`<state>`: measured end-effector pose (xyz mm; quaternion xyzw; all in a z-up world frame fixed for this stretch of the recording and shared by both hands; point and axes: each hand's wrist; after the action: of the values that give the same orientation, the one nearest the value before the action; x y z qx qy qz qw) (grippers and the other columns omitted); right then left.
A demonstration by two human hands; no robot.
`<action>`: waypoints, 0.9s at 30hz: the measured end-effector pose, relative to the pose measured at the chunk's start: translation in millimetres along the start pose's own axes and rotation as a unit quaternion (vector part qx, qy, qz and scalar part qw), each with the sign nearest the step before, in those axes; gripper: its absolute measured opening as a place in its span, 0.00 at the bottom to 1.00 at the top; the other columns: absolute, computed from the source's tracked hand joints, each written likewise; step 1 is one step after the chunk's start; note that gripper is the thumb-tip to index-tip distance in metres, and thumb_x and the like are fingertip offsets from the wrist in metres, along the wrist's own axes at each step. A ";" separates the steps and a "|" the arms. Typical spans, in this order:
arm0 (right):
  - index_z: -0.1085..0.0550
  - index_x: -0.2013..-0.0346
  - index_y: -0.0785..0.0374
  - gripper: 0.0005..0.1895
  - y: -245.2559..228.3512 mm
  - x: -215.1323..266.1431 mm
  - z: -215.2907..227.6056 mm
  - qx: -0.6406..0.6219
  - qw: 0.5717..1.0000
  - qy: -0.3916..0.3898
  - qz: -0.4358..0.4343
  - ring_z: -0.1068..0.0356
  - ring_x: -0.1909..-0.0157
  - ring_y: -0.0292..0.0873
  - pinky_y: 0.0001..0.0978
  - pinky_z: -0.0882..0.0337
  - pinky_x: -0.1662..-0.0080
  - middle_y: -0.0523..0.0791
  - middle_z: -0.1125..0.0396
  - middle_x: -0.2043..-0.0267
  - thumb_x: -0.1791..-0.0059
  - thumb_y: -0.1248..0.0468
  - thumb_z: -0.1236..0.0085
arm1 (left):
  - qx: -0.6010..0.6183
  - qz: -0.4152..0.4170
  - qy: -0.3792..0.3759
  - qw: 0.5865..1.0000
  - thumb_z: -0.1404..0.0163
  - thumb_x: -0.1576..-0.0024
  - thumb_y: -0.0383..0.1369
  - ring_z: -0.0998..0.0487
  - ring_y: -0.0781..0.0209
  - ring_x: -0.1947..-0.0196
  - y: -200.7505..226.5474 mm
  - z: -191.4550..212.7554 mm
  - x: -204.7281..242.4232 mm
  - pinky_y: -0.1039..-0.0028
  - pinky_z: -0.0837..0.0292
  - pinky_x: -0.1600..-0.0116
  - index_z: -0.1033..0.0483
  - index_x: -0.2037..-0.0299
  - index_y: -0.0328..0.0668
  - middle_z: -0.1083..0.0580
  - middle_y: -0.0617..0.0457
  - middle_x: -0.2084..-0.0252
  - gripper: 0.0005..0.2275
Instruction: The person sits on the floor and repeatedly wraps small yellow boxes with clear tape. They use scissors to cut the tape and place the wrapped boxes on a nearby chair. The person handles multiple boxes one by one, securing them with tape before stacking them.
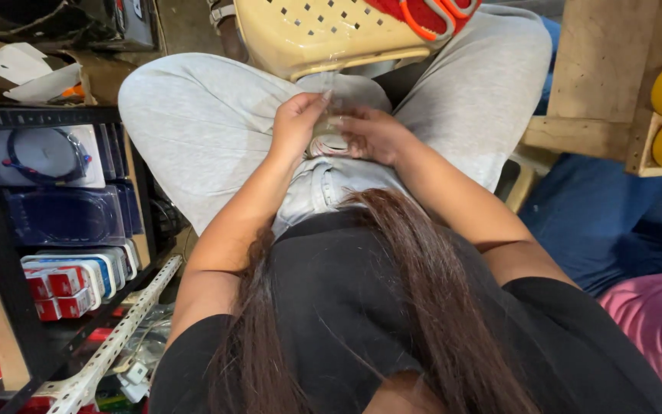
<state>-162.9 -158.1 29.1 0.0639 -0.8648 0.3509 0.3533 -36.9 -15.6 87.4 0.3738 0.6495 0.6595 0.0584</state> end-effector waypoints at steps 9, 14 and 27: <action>0.43 0.29 0.56 0.36 -32.7 12.5 -16.4 0.037 0.990 -0.047 0.129 0.35 0.64 0.37 0.25 0.35 0.60 0.46 0.32 0.59 0.50 0.72 0.45 | -0.010 -0.007 -0.029 0.999 0.44 0.41 0.33 0.26 0.70 0.69 8.9 5.0 5.7 0.84 0.30 0.61 0.19 0.58 0.31 0.22 0.53 0.68 0.10; 0.36 0.33 0.55 0.32 -12.6 -23.0 3.2 0.002 0.992 0.013 0.125 0.28 0.73 0.40 0.31 0.23 0.70 0.46 0.30 0.63 0.51 0.69 0.39 | 0.037 0.025 -0.027 0.999 0.42 0.41 0.35 0.20 0.73 0.66 -5.7 9.4 -5.7 0.87 0.25 0.61 0.18 0.55 0.40 0.18 0.53 0.63 0.09; 0.27 0.42 0.67 0.23 5.8 -57.3 17.7 0.110 0.978 0.091 0.150 0.29 0.75 0.37 0.29 0.27 0.73 0.46 0.30 0.69 0.53 0.68 0.38 | -0.047 -0.006 -0.204 0.978 0.40 0.43 0.31 0.23 0.71 0.64 31.4 -4.7 64.3 0.79 0.26 0.54 0.17 0.61 0.44 0.20 0.56 0.66 0.04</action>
<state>-132.5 -173.1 -20.6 -0.0603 -0.7847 0.4977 0.3646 -72.6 12.1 143.0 0.4937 0.5944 0.5985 0.2114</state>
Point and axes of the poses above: each hand's wrist, its own x-axis away from the middle knuckle, its own z-axis out of the back of the hand, y = z × x
